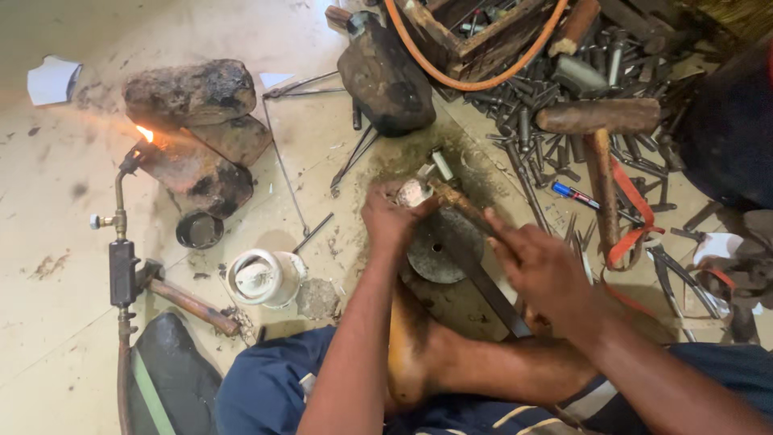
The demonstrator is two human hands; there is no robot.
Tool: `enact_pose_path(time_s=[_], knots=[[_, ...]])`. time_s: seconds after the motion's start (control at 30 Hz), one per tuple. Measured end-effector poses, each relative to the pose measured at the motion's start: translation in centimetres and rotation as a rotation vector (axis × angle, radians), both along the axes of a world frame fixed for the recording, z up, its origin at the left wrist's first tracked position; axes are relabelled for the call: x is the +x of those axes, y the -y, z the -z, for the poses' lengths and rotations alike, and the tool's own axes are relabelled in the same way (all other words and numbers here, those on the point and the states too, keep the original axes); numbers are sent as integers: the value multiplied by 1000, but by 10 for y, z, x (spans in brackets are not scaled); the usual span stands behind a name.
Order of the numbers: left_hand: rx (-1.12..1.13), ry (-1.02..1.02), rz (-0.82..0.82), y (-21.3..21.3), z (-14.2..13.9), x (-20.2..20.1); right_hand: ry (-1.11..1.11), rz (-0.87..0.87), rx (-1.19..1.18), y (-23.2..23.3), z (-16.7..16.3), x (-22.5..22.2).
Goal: The person sits on the floor and repeatedly hammers a small, round metal object on an anvil to shape it. They frequently pause to rotate and inspect the object by hand before resuming hammering.
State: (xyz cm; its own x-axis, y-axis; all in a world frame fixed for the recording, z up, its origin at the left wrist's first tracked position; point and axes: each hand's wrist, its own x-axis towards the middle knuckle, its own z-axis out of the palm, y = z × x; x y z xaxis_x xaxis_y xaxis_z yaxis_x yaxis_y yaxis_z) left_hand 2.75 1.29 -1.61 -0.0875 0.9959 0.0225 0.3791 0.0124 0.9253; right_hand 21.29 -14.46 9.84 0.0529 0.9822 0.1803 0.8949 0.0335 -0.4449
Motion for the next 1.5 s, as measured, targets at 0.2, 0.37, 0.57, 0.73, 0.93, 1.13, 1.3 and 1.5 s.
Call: enact_pose_path(time_s=[0.2, 0.37, 0.57, 0.73, 0.93, 1.13, 1.3, 1.5], knots=[[-6, -43, 71, 5, -10, -2, 19, -77, 66, -3, -2, -5], [9, -26, -13, 7, -19, -1, -161, -1, 15, 1, -9, -4], [39, -18, 17, 7, -26, -3, -26, 100, 150, -12, 17, 16], [77, 258, 90, 15, -37, -10, -7, 201, 65, -17, 52, 57], [-54, 848, 194, 57, -68, -28, 54, 254, -223, -32, 111, 76], [-147, 873, 271, 116, -96, -54, 125, 279, -297, -34, 124, 88], [-201, 910, 263, 146, -103, -64, -58, 93, 38, -17, 70, 43], [-314, 1286, 134, 185, -120, -51, -1111, 68, -248, 71, 9, -45]])
